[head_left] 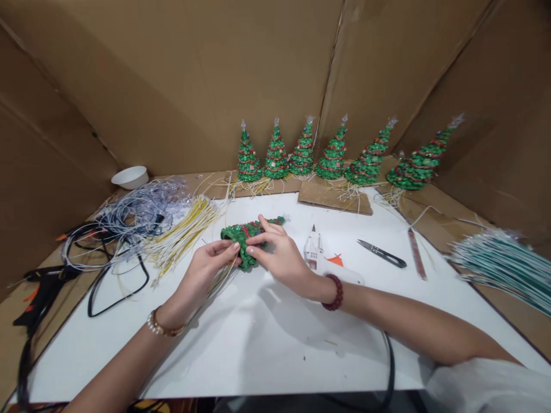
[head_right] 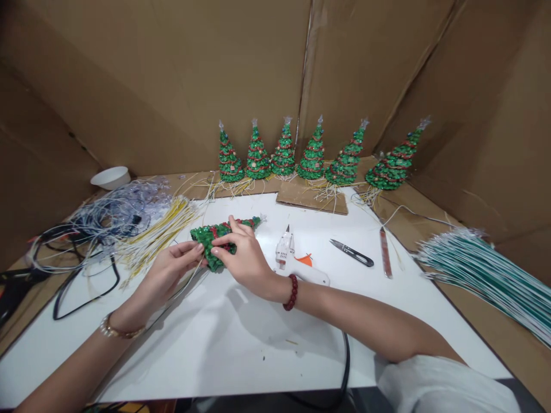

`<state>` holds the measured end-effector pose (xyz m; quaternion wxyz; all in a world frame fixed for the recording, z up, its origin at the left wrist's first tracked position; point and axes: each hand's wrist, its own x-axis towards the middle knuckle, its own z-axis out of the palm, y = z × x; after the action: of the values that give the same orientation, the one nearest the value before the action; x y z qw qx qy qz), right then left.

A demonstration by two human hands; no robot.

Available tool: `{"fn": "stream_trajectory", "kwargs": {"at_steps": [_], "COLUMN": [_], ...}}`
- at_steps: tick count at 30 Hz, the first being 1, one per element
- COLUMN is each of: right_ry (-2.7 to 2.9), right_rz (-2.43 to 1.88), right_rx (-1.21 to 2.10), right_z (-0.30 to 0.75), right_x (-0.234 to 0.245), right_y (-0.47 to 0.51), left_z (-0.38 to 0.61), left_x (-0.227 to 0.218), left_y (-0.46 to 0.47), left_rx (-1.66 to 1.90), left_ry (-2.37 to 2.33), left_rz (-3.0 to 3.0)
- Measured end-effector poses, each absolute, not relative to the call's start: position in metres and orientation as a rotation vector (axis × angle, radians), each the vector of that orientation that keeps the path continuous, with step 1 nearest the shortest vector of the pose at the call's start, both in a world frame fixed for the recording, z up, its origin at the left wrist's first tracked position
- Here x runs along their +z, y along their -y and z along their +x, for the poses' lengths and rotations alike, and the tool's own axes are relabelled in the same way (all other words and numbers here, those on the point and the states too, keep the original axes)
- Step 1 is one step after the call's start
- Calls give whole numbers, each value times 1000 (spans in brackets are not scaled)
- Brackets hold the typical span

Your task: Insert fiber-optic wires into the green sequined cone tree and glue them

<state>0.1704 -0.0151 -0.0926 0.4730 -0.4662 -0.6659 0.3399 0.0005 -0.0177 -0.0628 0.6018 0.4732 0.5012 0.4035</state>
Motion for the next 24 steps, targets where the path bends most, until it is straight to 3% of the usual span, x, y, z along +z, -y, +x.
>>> {"fn": "stream_trajectory", "kwargs": {"at_steps": [24], "right_ry": [1623], "right_rz": [-1118], "right_rx": [821], "right_z": [170], "right_x": [-92], "right_y": [16], "left_z": [1], "left_x": [-68], "left_y": [17], "left_rx": [949], "left_ry": [-1133], "left_rz": [1120]}}
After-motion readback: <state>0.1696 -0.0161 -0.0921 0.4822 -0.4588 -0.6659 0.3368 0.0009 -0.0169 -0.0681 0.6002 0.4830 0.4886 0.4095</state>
